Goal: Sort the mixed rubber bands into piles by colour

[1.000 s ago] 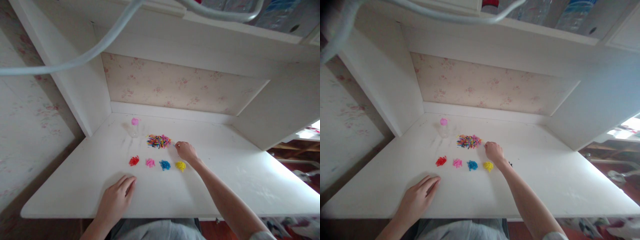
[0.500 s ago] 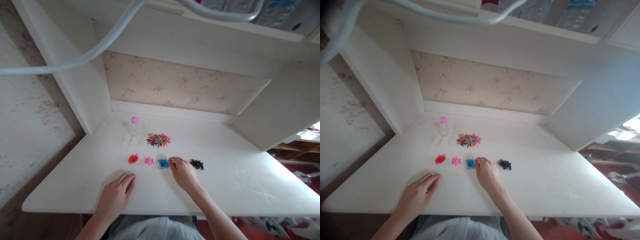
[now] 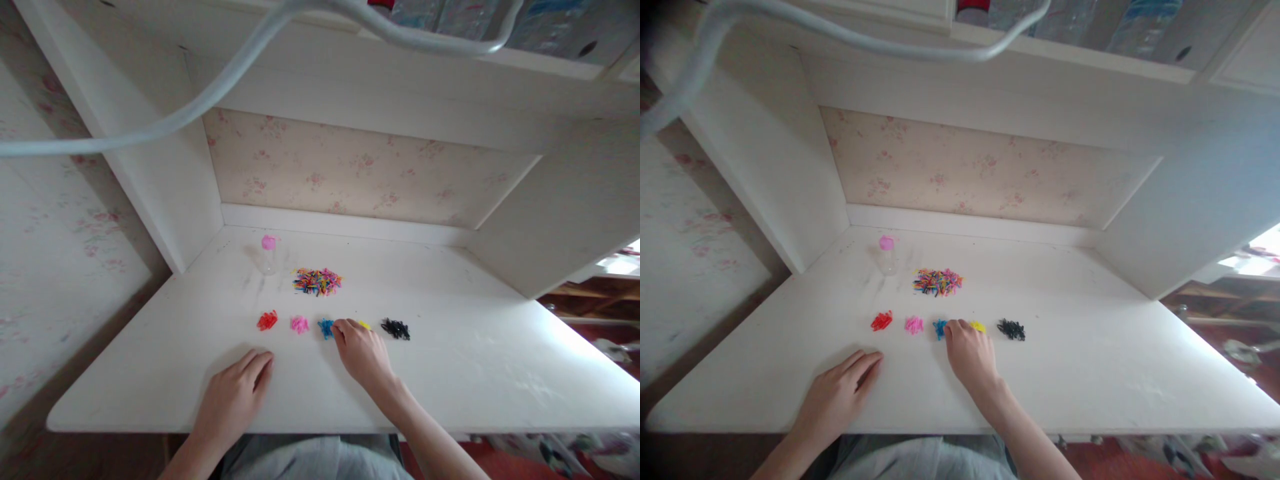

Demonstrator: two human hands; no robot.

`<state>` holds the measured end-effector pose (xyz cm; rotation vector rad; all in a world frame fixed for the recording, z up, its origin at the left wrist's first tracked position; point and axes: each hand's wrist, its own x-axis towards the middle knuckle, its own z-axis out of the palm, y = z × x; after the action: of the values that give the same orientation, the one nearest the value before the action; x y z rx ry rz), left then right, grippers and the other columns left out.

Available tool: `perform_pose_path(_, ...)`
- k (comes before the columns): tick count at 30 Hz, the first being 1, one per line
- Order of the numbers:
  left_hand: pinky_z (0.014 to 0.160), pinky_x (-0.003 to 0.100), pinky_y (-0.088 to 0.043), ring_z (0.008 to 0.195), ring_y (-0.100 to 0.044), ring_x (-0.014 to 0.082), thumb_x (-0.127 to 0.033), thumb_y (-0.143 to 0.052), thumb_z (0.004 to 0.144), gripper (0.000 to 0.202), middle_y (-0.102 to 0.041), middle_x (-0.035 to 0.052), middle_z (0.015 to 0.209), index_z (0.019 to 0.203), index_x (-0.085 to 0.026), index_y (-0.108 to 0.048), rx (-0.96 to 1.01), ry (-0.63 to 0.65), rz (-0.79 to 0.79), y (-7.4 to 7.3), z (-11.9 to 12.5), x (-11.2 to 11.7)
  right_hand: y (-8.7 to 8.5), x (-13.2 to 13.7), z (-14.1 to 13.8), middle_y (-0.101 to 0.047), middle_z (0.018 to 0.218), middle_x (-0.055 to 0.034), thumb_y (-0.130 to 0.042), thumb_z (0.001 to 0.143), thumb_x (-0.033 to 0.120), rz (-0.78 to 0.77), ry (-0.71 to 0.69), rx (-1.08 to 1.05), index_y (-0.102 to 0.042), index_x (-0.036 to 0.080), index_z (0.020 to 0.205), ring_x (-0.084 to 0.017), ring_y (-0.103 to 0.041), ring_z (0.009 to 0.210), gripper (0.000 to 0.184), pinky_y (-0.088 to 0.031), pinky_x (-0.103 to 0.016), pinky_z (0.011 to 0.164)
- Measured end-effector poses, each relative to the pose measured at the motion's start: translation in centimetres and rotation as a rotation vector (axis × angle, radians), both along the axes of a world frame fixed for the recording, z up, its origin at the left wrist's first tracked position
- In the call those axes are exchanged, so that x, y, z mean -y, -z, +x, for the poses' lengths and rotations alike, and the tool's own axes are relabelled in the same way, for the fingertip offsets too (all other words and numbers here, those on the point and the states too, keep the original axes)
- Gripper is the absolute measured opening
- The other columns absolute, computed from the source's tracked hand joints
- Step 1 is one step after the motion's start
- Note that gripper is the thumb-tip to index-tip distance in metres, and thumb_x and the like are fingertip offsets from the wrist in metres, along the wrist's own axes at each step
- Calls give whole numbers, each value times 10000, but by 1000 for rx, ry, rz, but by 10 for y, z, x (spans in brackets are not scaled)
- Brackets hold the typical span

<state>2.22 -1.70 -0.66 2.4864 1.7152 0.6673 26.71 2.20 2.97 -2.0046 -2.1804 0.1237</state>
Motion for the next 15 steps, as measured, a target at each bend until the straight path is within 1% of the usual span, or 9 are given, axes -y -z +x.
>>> perform_pose_path(5, 654, 221, -499, 748, -658, 139, -285, -391, 906, 243, -690, 16, 914, 960, -241, -624, 13, 11, 36, 2, -1, -1, -1, 0, -2, -688, 910, -33, -344, 932, 339, -11, 6, 2, -647, 250, 927, -154, -639, 793, 316, -375, -224, 611)
perform_pose_path(11, 678, 236, -507, 744, -657, 148, -293, -393, 906, 246, -693, 13, 922, 972, -253, -626, -6, 1, -8, 0, 0, 0, -5, 3, 0, -690, 864, -17, -366, 920, 351, 24, -1, -33, -652, 257, 900, -150, -636, 758, 301, -360, -224, 587)
perform_pose_path(15, 694, 237, -511, 752, -659, 149, -312, -401, 905, 243, -694, 12, 924, 962, -253, -630, 42, -15, -38, 1, -1, -2, -8, 9, 4, -684, 821, -8, -376, 914, 352, 68, 11, -92, -653, 260, 872, -143, -624, 687, 294, -343, -224, 566)
